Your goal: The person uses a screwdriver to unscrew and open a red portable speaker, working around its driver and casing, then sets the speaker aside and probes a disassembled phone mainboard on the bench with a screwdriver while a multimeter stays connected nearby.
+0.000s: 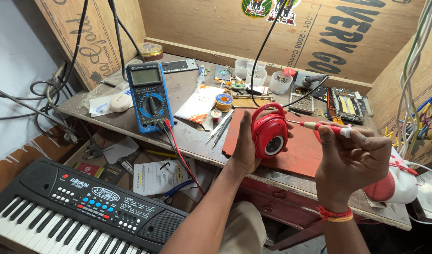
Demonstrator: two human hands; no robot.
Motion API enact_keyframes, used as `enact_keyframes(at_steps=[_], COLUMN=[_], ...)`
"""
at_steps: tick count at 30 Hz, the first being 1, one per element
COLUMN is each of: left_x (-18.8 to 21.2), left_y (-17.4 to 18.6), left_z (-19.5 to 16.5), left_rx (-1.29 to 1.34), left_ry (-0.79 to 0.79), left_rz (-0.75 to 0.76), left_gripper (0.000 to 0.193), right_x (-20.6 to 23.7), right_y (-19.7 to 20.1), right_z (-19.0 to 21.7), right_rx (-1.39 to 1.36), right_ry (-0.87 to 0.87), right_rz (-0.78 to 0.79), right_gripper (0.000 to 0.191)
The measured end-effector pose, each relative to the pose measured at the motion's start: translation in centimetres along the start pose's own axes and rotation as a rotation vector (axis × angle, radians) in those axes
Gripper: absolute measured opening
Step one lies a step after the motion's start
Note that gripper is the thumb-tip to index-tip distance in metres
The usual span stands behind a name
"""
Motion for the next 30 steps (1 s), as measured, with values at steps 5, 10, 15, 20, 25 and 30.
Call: enact_keyframes(at_steps=[5, 10, 15, 20, 25, 30], left_x=[0.5, 0.8, 0.8, 0.9, 1.3, 0.9], left_y=[-0.3, -1.1, -1.1, -1.3, -1.6, -1.3], left_z=[-0.6, -1.1, -1.2, -1.4, -1.5, -1.1], left_rx=[-0.104, -0.195, -0.191, -0.195, -0.243, -0.319], left_ry=[-0.076, -0.074, -0.042, -0.040, -0.032, -0.026], left_rz=[0.018, -0.021, -0.046, -0.037, -0.057, -0.074], left_gripper=[0.084, 0.075, 0.073, 0.067, 0.064, 0.060], right_x=[-0.1, 0.1, 0.4, 0.2, -0.2, -0.2], right_y=[-0.1, 0.1, 0.4, 0.1, -0.2, 0.3], right_z=[0.5, 1.0, 0.9, 1.5, 2.3, 2.1], right_rx=[0.007, 0.038, 0.081, 0.089, 0.061, 0.109], right_ry=[0.024, -0.020, 0.031, 0.019, 0.008, -0.012], right_rz=[-0.013, -0.064, -0.031, -0.039, -0.046, -0.066], right_gripper=[0.042, 0.043, 0.042, 0.042, 0.041, 0.042])
Point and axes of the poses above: each hand's wrist, its own x-axis away from the middle knuckle, its own y-axis out of the back of the hand, z = x × y, the point moved 3 cm from there along -x, towards the middle knuckle, and after that the axes turned 8 degrees about y, right-handed, at the moved point
